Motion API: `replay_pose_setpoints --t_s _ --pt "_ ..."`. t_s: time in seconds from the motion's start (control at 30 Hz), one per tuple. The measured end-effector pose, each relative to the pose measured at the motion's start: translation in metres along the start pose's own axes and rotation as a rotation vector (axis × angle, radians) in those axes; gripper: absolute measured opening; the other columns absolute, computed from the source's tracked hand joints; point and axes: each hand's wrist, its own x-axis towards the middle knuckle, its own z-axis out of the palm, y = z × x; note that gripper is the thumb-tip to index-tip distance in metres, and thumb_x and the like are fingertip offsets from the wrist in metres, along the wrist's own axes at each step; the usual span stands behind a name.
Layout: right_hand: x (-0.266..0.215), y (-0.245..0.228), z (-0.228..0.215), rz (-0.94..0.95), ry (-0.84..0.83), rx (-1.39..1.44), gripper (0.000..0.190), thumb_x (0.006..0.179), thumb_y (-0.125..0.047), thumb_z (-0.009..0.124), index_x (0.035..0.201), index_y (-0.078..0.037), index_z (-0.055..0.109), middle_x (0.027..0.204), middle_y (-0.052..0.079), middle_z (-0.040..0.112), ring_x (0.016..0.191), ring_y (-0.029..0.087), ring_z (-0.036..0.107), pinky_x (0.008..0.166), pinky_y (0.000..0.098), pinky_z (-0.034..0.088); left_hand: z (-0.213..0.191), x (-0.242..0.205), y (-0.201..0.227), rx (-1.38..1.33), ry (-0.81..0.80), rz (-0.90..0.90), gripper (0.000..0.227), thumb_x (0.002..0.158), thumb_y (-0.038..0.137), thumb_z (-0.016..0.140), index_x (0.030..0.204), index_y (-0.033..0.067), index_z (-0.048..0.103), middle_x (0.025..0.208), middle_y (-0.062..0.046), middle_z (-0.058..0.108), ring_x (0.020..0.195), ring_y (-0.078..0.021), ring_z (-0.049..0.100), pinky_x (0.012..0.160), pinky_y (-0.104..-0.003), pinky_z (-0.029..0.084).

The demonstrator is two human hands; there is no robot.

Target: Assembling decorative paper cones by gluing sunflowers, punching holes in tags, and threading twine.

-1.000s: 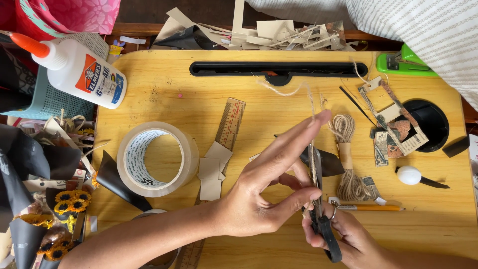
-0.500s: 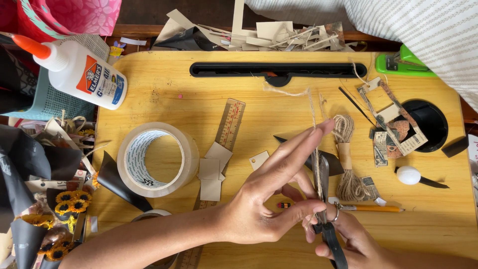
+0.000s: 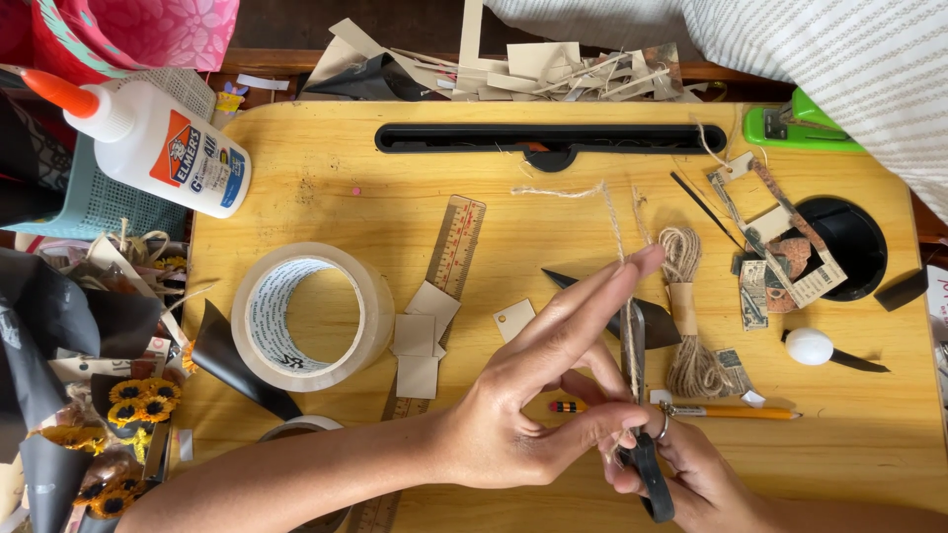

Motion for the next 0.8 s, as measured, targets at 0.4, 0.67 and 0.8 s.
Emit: replay_pose_setpoints --t_s 0.4,0.67,0.8 --pt "-0.001 -0.002 -0.002 -0.126 -0.072 0.037 0.049 0.093 -0.037 0.064 0.120 -0.001 0.046 0.096 0.010 0.051 0.084 0.020 0.052 0.082 0.0348 0.043 0.001 0.001 0.002 -0.042 -0.020 0.000 0.071 0.095 -0.010 0.059 0.149 0.0064 0.014 0.163 -0.022 0.013 0.072 -0.0148 0.059 0.062 -0.024 0.062" --pt "0.007 -0.011 0.003 -0.101 -0.038 -0.019 0.062 0.093 -0.040 0.060 0.131 0.005 0.043 0.082 0.010 0.055 0.076 0.017 0.053 0.078 0.0314 0.043 0.001 0.001 -0.001 -0.079 -0.044 0.001 0.074 0.096 -0.011 0.058 0.150 0.0073 0.011 0.165 -0.020 0.005 0.070 -0.0180 0.059 0.063 -0.025 0.060" --pt "0.006 -0.009 0.001 -0.132 -0.049 -0.073 0.029 0.093 -0.032 0.058 0.101 -0.005 0.050 0.079 0.008 0.055 0.075 0.017 0.054 0.075 0.0317 0.044 0.001 0.002 0.000 -0.078 -0.053 -0.033 0.074 0.095 -0.009 0.057 0.149 0.0056 0.009 0.164 -0.018 0.000 0.070 -0.0173 0.058 0.062 -0.024 0.058"
